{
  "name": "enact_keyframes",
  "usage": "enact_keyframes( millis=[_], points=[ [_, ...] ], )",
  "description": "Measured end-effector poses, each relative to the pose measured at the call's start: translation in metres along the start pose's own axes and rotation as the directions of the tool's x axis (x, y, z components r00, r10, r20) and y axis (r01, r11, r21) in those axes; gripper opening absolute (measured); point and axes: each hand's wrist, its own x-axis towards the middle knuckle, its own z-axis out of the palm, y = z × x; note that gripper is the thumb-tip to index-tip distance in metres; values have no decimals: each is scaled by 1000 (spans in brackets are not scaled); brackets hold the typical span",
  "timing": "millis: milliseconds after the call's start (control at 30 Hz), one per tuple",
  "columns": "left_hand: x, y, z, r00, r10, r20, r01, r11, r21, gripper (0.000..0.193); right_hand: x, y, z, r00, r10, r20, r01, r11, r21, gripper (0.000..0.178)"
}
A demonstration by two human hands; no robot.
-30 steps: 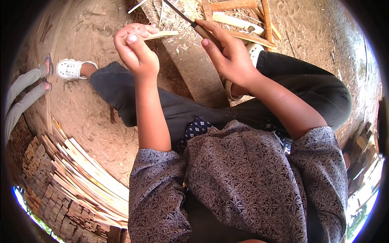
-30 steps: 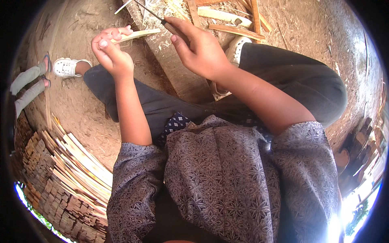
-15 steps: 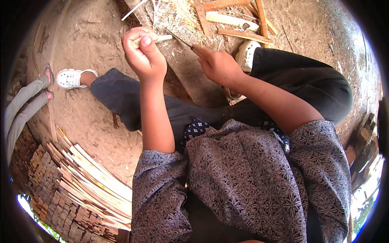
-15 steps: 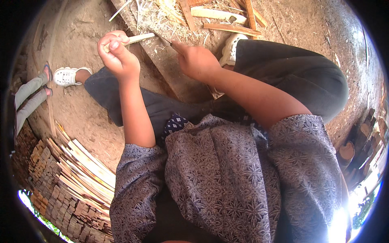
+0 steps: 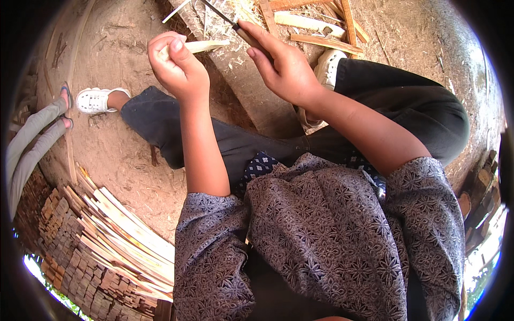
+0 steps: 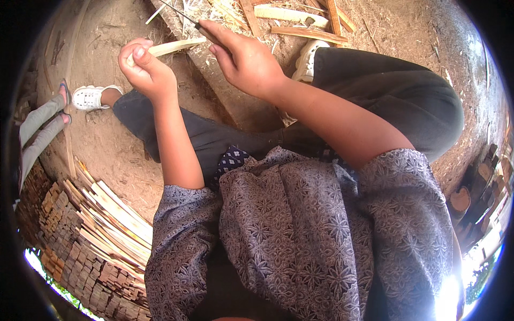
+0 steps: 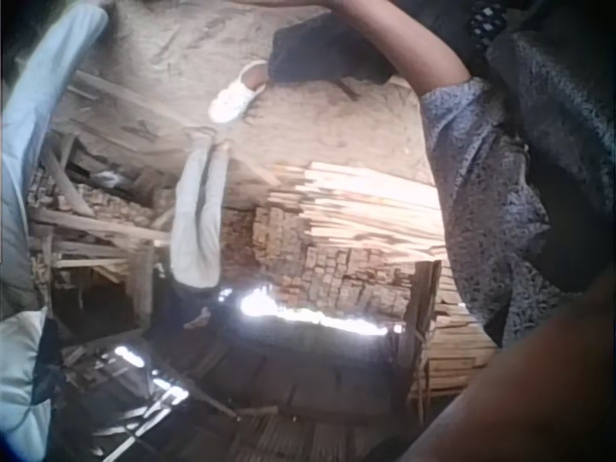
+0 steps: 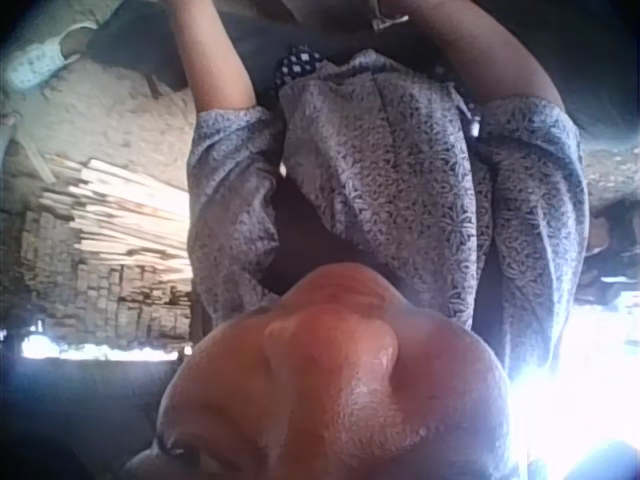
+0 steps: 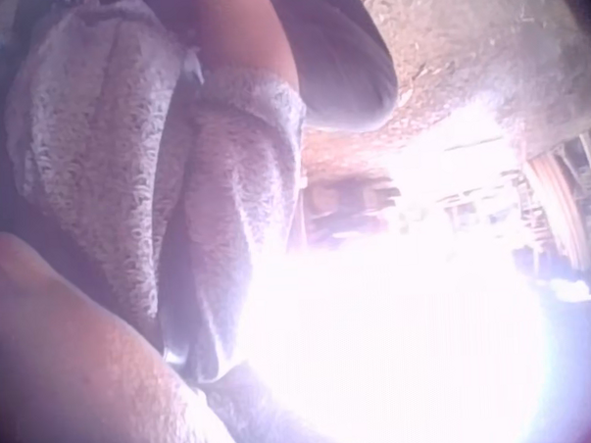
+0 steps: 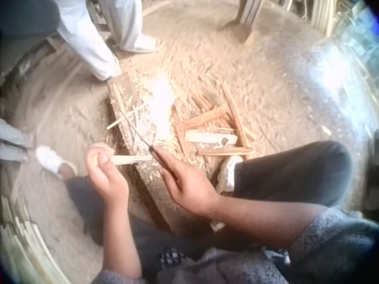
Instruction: The person sits on the ground and uses a knife to shave and shape a small piece of light-colored wood. They repeatedly scrape the surface, rotate the wood, and remove thin shavings, accumulating debris on the ground.
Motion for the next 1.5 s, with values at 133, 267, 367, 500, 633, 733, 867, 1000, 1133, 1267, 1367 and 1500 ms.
enact_keyframes(
  millis=[133,267,367,500,633,733,867,1000,1133,1267,1367,1500],
  points=[
    [-3,6,-1,998,-53,20,53,998,-34,25,-5,7,-9,893,316,320,-198,915,-352,46],
    [-5,9,-1,998,-12,59,11,1000,21,27,3,-7,-8,977,124,173,-106,988,-110,47],
    [-9,11,0,999,-30,39,29,999,14,28,-8,10,-5,966,153,207,-120,979,-162,47],
    [-9,6,-3,1000,-22,-17,22,1000,-6,24,-4,11,-3,916,282,285,-195,935,-296,46],
    [-10,3,-5,998,-41,-58,43,998,36,23,-4,3,3,987,70,147,-53,992,-115,46],
    [-6,5,-4,996,-74,-51,75,997,22,26,-17,40,-1,905,307,293,-150,877,-456,47],
    [-11,4,-12,994,-98,-38,101,991,84,32,3,-7,-6,984,61,166,-49,996,-75,48],
    [-10,6,-7,993,-89,-78,88,996,-22,24,-4,12,-5,833,391,392,-180,860,-477,49],
    [-11,9,-9,995,-97,-32,96,995,-38,25,2,1,-7,944,223,245,-168,959,-228,47],
    [-12,7,-7,998,-63,-27,62,997,-47,25,-5,-7,-6,965,157,211,-132,983,-126,44],
    [-8,6,-5,999,-17,-27,16,998,-53,24,0,24,-10,887,312,340,-136,881,-453,46],
    [-8,6,-4,1000,6,-15,-7,998,-56,26,9,3,-8,986,101,133,-89,992,-92,49]
  ],
)
